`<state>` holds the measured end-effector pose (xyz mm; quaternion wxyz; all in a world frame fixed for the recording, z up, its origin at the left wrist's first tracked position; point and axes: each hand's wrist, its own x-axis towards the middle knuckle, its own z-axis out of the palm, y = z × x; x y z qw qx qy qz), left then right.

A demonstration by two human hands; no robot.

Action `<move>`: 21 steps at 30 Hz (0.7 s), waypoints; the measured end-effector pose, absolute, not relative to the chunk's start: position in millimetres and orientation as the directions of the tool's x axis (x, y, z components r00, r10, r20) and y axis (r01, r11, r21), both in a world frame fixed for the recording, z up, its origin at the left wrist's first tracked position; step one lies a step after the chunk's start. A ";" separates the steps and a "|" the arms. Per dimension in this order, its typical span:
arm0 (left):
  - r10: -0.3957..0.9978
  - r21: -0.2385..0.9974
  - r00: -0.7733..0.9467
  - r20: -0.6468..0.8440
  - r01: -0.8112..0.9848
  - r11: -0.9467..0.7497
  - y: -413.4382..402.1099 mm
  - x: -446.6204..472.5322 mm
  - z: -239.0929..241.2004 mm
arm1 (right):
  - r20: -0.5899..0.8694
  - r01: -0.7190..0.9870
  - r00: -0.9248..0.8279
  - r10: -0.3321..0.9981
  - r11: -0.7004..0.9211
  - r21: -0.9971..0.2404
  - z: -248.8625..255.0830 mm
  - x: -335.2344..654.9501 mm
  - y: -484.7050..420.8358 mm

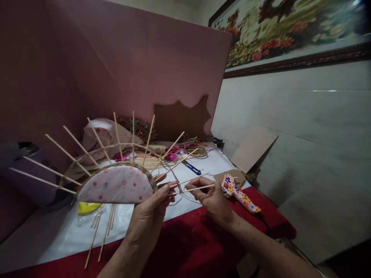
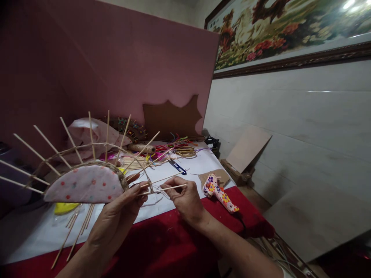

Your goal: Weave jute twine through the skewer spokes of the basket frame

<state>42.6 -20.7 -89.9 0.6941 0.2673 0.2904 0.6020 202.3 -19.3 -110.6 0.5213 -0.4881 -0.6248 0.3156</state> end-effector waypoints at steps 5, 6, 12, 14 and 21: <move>0.984 0.742 0.147 -0.097 -0.648 0.169 -20.3 41.4 -89.8 | 0.521 0.459 0.085 0.849 0.430 -0.777 -110.2 212.2 -14.5; 0.983 0.735 0.158 -0.089 -0.656 0.172 -20.0 41.2 -89.6 | 0.560 0.491 0.086 0.824 0.454 -0.743 -109.8 215.3 -14.3; 0.982 0.700 0.182 -0.048 -0.695 0.163 -19.5 41.5 -89.4 | 0.776 0.672 0.059 0.628 0.550 -0.496 -102.1 233.6 -17.5; 0.982 0.703 0.176 -0.066 -0.690 0.171 -19.8 41.4 -89.5 | 0.836 0.716 0.020 0.549 0.576 -0.396 -99.7 238.2 -19.9; 0.979 0.727 0.179 -0.099 -0.659 0.194 -18.5 40.1 -91.7 | 0.920 0.774 -0.131 0.369 0.619 -0.138 -91.2 247.5 -21.5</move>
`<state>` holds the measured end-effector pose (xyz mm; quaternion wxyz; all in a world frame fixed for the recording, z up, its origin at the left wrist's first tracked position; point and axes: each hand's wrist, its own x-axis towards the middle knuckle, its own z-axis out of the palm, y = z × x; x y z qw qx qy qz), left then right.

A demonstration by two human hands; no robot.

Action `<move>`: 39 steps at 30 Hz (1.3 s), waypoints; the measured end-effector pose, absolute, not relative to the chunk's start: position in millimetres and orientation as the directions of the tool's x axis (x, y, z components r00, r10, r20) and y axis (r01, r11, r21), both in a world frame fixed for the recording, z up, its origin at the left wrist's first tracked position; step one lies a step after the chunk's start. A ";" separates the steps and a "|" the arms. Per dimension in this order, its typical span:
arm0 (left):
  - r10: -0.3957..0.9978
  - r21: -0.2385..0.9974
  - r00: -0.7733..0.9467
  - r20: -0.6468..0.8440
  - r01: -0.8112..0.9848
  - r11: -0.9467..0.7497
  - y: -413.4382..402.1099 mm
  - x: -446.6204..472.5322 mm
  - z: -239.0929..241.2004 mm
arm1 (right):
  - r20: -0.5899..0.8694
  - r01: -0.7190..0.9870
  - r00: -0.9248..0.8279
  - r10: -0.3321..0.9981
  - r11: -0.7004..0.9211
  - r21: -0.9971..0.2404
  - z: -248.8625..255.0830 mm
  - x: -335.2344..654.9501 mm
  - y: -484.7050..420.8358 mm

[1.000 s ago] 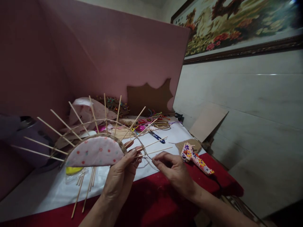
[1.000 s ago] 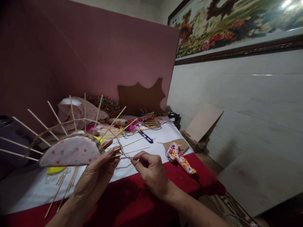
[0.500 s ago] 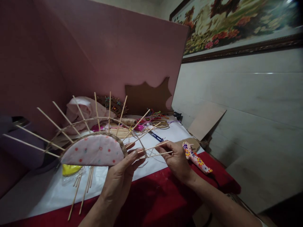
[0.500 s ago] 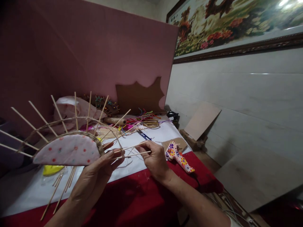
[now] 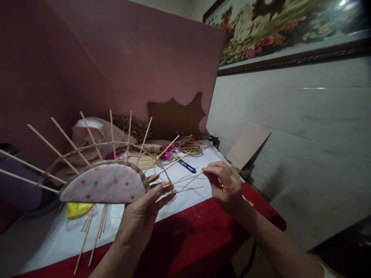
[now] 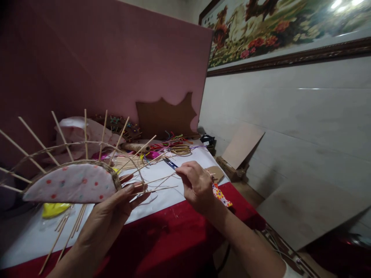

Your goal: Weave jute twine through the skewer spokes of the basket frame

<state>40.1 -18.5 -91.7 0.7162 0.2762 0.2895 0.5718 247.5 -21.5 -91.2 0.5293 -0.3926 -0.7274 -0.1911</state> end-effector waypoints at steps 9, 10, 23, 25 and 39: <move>0.958 0.738 0.265 -0.107 -0.625 0.255 -17.5 37.8 -91.7 | 0.503 0.231 0.046 0.863 0.480 -0.846 -86.0 239.0 5.2; 0.959 0.743 0.260 -0.116 -0.618 0.257 -17.5 37.8 -91.8 | 0.443 0.169 0.025 0.896 0.433 -0.886 -88.1 235.6 8.2; 0.912 0.728 0.380 -0.156 -0.580 0.366 -22.9 43.1 -84.3 | 0.229 0.026 -0.068 0.971 0.231 -0.973 -104.5 190.0 23.3; 0.900 0.712 0.406 -0.158 -0.584 0.389 -22.9 42.7 -85.1 | 0.218 0.007 -0.035 0.975 0.218 -0.976 -104.5 187.1 23.2; 0.888 0.708 0.443 -0.126 -0.587 0.393 -21.0 44.2 -89.1 | 0.230 0.008 -0.002 0.973 0.230 -0.973 -117.9 185.9 21.6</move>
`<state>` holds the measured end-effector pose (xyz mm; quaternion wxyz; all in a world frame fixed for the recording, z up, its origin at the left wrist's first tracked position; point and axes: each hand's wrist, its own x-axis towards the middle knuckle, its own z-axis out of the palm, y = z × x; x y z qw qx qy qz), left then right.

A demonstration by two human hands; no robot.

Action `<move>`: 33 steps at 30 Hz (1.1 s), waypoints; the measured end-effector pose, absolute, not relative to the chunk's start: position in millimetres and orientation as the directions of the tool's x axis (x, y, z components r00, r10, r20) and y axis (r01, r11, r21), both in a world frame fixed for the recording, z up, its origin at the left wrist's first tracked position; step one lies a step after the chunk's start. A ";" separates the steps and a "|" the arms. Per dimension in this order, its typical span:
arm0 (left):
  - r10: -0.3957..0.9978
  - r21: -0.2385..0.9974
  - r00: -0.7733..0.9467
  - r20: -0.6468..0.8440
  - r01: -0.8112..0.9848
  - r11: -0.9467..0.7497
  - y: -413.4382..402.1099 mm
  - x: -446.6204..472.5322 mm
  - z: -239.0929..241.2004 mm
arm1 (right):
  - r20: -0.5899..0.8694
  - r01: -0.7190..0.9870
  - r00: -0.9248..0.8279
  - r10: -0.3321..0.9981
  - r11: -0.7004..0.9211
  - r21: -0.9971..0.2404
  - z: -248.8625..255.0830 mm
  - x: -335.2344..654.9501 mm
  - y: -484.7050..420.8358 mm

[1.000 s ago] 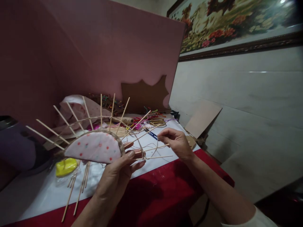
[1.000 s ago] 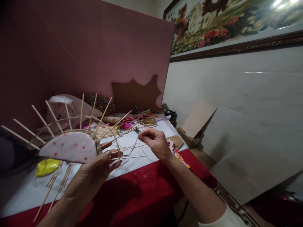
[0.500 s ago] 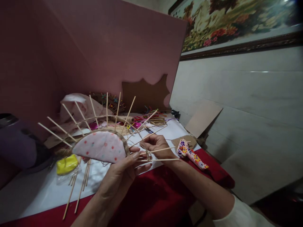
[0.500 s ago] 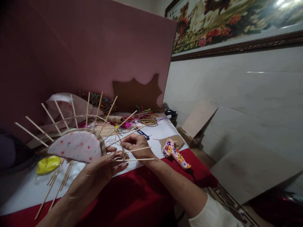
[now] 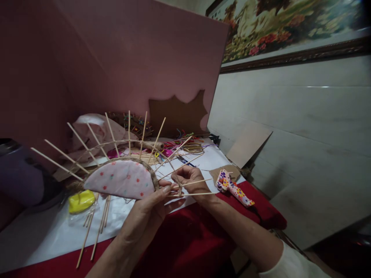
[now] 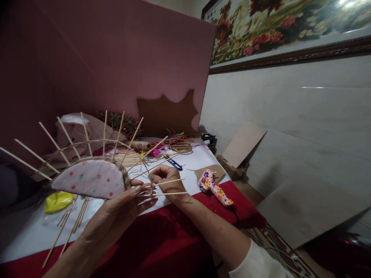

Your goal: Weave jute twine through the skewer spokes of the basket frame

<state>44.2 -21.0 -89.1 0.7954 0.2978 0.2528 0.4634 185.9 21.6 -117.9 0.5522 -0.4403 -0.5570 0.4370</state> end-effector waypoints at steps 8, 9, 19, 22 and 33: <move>0.903 0.724 0.394 -0.169 -0.572 0.385 -22.1 45.0 -88.3 | 0.360 0.123 0.154 0.920 0.343 -0.931 -112.2 203.5 20.5; 0.904 0.724 0.393 -0.171 -0.572 0.385 -21.8 45.1 -88.7 | 0.382 0.131 0.167 0.909 0.364 -0.922 -110.3 204.7 20.1; 0.915 0.745 0.379 -0.140 -0.569 0.349 -21.0 44.1 -93.0 | 0.422 0.181 0.178 0.889 0.392 -0.902 -113.2 204.2 22.6; 0.919 0.761 0.366 -0.143 -0.553 0.339 -20.5 44.4 -92.8 | 0.437 0.175 0.182 0.881 0.409 -0.896 -113.9 204.2 23.0; 0.912 0.759 0.387 -0.137 -0.550 0.348 -20.4 42.5 -95.3 | 0.425 0.170 0.188 0.886 0.396 -0.902 -114.4 202.6 23.9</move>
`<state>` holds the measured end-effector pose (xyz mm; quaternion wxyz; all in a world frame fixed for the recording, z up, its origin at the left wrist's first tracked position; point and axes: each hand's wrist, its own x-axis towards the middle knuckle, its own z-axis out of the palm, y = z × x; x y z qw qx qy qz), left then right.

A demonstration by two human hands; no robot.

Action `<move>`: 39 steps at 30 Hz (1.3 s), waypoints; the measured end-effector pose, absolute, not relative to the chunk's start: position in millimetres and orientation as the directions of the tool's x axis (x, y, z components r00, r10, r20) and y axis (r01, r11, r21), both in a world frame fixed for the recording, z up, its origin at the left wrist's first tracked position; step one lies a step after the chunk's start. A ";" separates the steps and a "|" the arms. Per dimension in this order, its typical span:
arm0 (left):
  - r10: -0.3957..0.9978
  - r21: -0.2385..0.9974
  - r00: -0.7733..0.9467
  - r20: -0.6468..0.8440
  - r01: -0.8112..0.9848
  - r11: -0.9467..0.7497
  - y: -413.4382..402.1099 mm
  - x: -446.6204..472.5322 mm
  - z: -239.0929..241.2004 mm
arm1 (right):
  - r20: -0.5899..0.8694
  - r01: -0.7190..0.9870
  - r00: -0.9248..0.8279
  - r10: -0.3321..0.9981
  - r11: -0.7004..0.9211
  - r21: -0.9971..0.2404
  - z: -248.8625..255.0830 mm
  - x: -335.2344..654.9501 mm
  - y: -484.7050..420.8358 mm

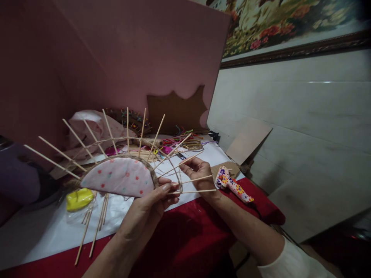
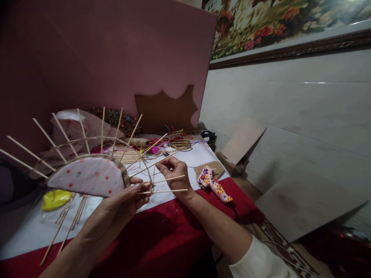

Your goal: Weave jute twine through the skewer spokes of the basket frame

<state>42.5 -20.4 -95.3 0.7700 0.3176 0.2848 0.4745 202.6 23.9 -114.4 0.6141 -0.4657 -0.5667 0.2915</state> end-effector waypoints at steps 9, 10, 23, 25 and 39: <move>0.879 0.711 0.457 -0.138 -0.572 0.409 -19.4 41.4 -97.7 | 0.415 0.157 0.174 0.893 0.391 -0.907 -115.4 200.9 26.4; 0.880 0.711 0.454 -0.140 -0.572 0.408 -19.3 41.4 -97.7 | 0.418 0.159 0.168 0.893 0.394 -0.906 -116.1 201.7 27.7; 0.907 0.723 0.382 -0.177 -0.575 0.383 -19.2 41.4 -91.9 | 0.715 0.569 0.174 0.677 0.523 -0.634 -97.6 240.6 19.0; 0.909 0.727 0.379 -0.173 -0.573 0.377 -18.9 41.7 -91.8 | 0.738 0.600 0.164 0.654 0.527 -0.601 -93.9 243.8 19.8; 0.911 0.763 0.371 -0.180 -0.531 0.368 -21.9 41.9 -92.6 | 0.780 0.647 0.164 0.603 0.531 -0.547 -74.0 248.5 30.8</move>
